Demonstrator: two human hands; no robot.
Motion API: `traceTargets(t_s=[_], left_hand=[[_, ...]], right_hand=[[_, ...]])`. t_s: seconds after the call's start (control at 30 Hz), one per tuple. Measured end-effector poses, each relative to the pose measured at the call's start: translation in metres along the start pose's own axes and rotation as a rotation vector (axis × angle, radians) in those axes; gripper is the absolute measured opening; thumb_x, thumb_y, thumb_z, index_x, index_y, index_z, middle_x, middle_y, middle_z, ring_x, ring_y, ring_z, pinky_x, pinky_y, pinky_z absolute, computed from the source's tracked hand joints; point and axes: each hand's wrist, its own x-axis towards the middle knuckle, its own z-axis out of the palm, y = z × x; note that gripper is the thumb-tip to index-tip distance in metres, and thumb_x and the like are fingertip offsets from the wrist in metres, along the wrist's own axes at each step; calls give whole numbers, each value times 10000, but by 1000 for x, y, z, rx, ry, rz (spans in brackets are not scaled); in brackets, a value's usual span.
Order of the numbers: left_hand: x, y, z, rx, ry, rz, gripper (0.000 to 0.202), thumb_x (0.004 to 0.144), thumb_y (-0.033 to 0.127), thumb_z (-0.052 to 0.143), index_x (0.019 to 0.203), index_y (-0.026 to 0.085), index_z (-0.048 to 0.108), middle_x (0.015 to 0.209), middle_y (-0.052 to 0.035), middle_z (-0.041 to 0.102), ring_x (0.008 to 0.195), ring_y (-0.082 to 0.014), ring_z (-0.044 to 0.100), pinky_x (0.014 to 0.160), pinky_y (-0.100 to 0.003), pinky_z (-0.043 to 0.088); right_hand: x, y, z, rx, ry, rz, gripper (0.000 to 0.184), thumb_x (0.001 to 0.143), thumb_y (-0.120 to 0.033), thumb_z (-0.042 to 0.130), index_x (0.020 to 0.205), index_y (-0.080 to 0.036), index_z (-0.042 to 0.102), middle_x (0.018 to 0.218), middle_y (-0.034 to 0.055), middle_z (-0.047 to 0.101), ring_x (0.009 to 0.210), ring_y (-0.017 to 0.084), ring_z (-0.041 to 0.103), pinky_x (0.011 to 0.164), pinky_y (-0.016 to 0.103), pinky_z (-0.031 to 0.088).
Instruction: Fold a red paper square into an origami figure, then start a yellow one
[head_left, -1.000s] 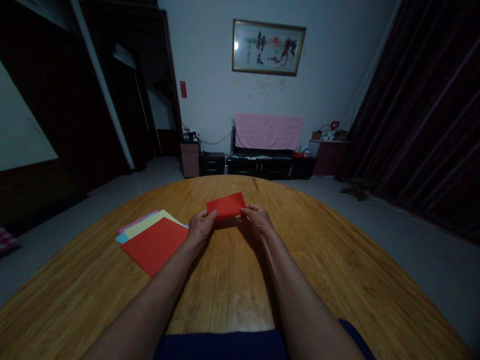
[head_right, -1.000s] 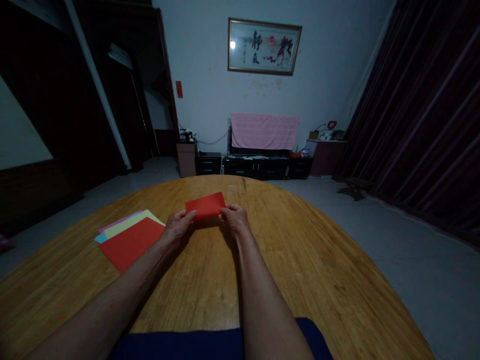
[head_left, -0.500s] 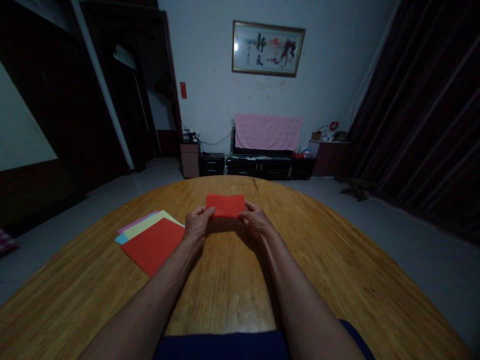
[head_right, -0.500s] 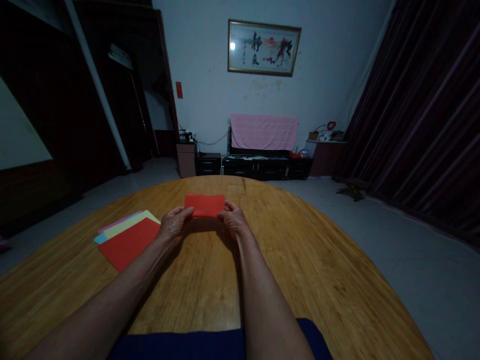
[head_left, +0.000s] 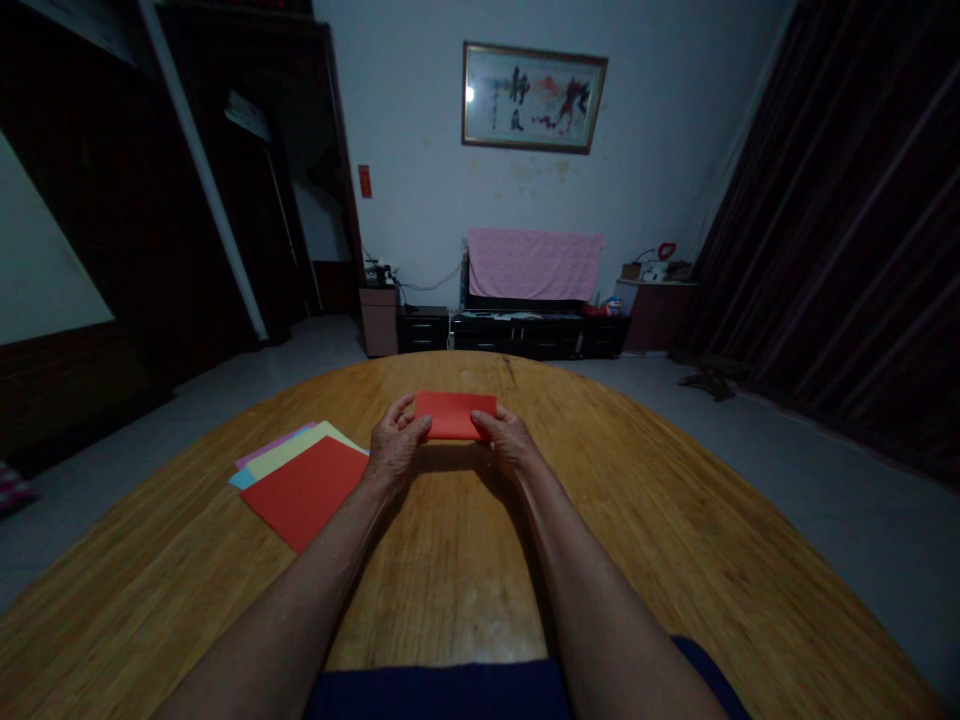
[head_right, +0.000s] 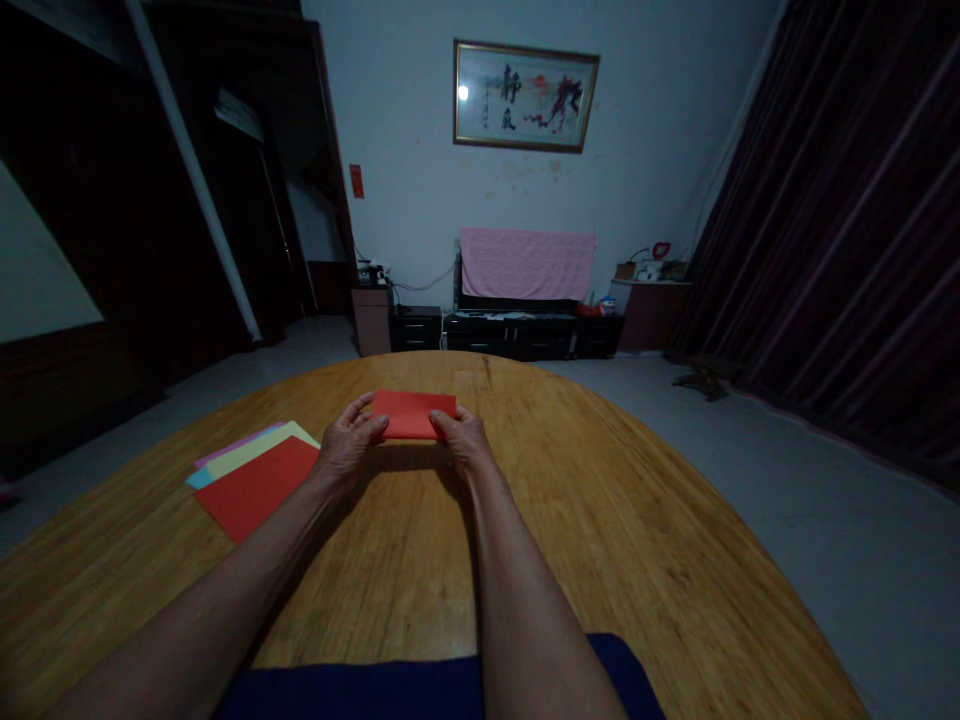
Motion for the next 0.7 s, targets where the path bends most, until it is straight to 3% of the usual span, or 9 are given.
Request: traceTargets(t_s=[0.1,0.3,0.7], left_hand=[[2,1,-4,-17,-8,-30,495,594,294,808,1047,152,668,883,-70,712,696,-148,647,660,-261,497],[3,1,-10,56,-6,-41,383,563,432,819,751,128,681,682,-10,672,576,-122,577,572,-235,441],[1,1,-9,100,14,11,338,592,460,791,655,148,677,610,16,637,537,-112,531,554,-235,404]], right_hand=[[-3,-4,2,-16,-26,-32,313,613,-307,726,893,-173,685,822,50,695,696,170,597,648,287,452],[-5,-4,3,-41,-71,-21,304,614,-303,737,887,-177,694,803,49,696,676,170,586,620,284,441],[-9,-9,3,-105,-64,-8,268,641,-304,710,883,-188,701,794,53,687,655,163,570,593,278,425]])
